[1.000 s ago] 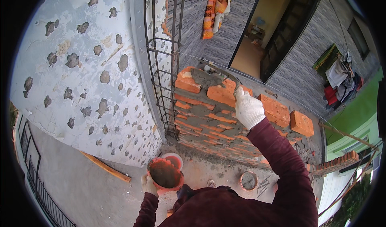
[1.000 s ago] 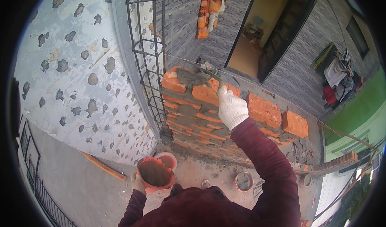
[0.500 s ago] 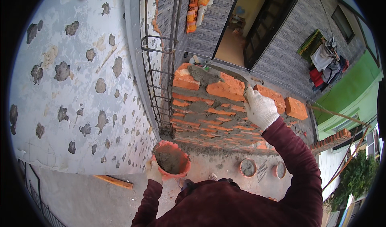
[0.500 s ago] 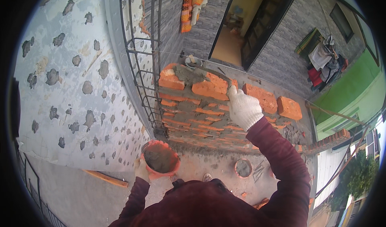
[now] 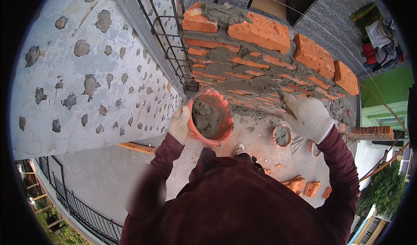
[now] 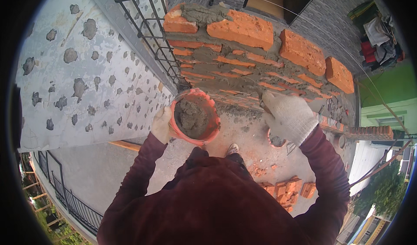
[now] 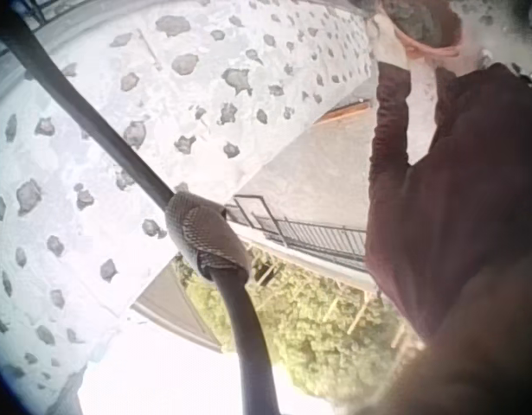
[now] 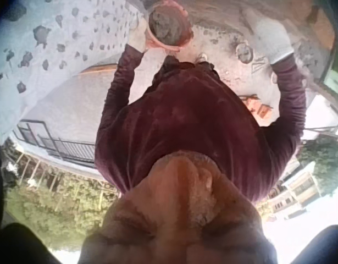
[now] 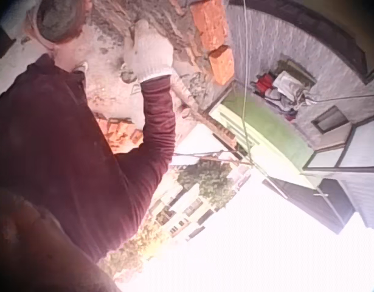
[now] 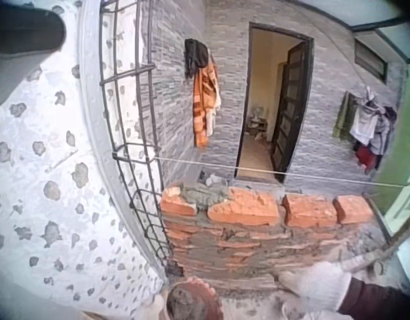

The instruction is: The person applies mortar to a brick wall using a trowel and places bricks into the wall. The person scoops mortar from a bucket, spreads it on the wall, and positions bricks along a guide string.

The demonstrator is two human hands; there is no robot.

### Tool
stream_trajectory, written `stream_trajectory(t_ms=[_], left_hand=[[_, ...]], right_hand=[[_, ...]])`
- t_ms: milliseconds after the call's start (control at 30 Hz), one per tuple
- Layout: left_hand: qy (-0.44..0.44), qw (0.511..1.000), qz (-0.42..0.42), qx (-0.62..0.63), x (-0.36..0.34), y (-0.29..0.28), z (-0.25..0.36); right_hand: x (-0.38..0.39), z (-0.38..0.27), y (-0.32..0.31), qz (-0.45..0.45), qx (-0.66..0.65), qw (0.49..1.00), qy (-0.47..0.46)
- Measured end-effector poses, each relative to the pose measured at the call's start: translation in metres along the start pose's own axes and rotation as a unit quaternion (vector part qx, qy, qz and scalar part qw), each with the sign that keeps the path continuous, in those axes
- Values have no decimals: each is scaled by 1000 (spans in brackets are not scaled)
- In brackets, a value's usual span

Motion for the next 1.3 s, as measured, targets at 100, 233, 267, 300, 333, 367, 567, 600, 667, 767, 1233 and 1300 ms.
stream_trajectory(t_ms=[100, 233, 267, 300, 333, 367, 567, 600, 667, 767, 1233, 1300], left_hand=[[7, 999, -31, -35, -4, 28, 45], [3, 985, -94, -147, -5, 68, 104], [22, 981, -102, -161, -9, 82, 115], [13, 978, -96, -187, -11, 93, 121], [51, 975, -109, -185, -10, 105, 130], [60, 973, -109, -196, -9, 116, 134], [159, 923, -141, -320, -6, 176, 147], [185, 911, -124, -348, -3, 183, 146], [127, 961, -105, -223, 1, 196, 130], [100, 978, -79, -168, 10, 204, 114], [67, 997, 1, 26, 17, 139, 107], [59, 994, -11, 86, 12, 125, 98]], right_hand=[[-10, 5, 83, -14, -63, 997, -33], [-25, 29, 151, -26, -158, 986, 43], [-24, 35, 158, -10, -193, 980, 54], [-22, 39, 167, -30, -209, 975, 67], [-18, 40, 173, -47, -251, 965, 50], [-13, 40, 177, -53, -295, 953, 33], [26, 46, 190, -147, -440, 884, 56], [34, 46, 190, -181, -491, 849, 71], [52, 44, 187, -242, -534, 805, 95], [68, 41, 170, -228, -606, 754, 110], [41, 40, 141, -253, -658, 707, -62], [43, 52, 114, -185, -566, 795, -117]])
Point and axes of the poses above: each hand's wrist, its own x-axis away from the middle knuckle, its own y-axis out of the palm, z = x × y, the point moved 5 cm from there along -x, towards the middle knuckle, and after that the axes turned 7 degrees about -x, right-handed, at the moved point
